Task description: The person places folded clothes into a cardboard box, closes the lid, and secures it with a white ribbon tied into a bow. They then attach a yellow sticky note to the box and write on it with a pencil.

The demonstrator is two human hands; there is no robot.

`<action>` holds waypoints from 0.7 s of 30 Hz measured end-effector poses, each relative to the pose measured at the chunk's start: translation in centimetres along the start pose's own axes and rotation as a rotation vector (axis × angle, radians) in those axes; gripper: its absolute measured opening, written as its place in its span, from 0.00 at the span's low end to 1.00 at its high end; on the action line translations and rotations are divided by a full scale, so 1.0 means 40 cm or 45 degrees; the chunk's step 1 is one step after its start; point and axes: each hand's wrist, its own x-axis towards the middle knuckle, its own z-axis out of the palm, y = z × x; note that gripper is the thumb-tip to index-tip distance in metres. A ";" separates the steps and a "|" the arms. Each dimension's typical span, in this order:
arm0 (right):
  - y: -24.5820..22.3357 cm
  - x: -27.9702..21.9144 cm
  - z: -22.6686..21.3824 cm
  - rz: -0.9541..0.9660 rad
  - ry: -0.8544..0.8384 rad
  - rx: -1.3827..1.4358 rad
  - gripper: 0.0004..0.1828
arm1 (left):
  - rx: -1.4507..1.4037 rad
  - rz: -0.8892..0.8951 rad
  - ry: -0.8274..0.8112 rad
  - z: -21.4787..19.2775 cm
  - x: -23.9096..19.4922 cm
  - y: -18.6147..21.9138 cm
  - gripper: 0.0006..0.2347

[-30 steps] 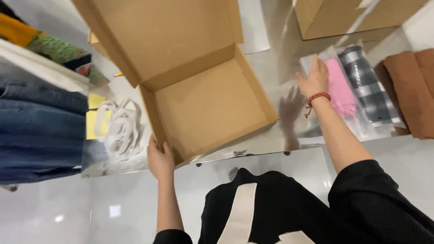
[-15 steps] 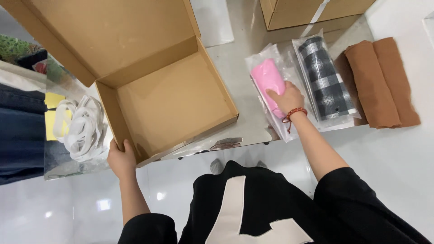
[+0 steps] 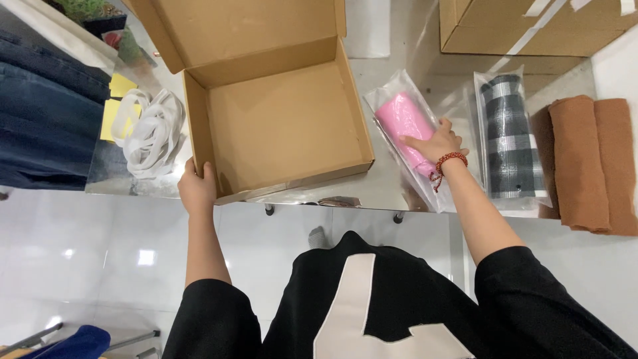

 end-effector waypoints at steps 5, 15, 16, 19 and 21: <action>0.016 0.023 0.016 -0.083 -0.078 -0.162 0.62 | 0.002 -0.012 -0.010 -0.012 -0.019 0.022 0.18; -0.213 0.012 -0.099 -0.354 0.291 0.399 0.41 | -0.191 0.104 -0.043 0.057 0.041 -0.069 0.22; -0.268 0.010 -0.100 -0.364 0.284 0.400 0.41 | -0.189 0.099 -0.033 0.051 0.038 -0.068 0.22; -0.438 -0.014 -0.089 -0.930 0.303 0.389 0.44 | -0.280 0.003 -0.100 0.032 0.028 -0.051 0.23; -0.581 -0.052 -0.055 -0.970 0.078 0.120 0.47 | -0.357 -0.038 -0.130 0.012 0.019 -0.034 0.22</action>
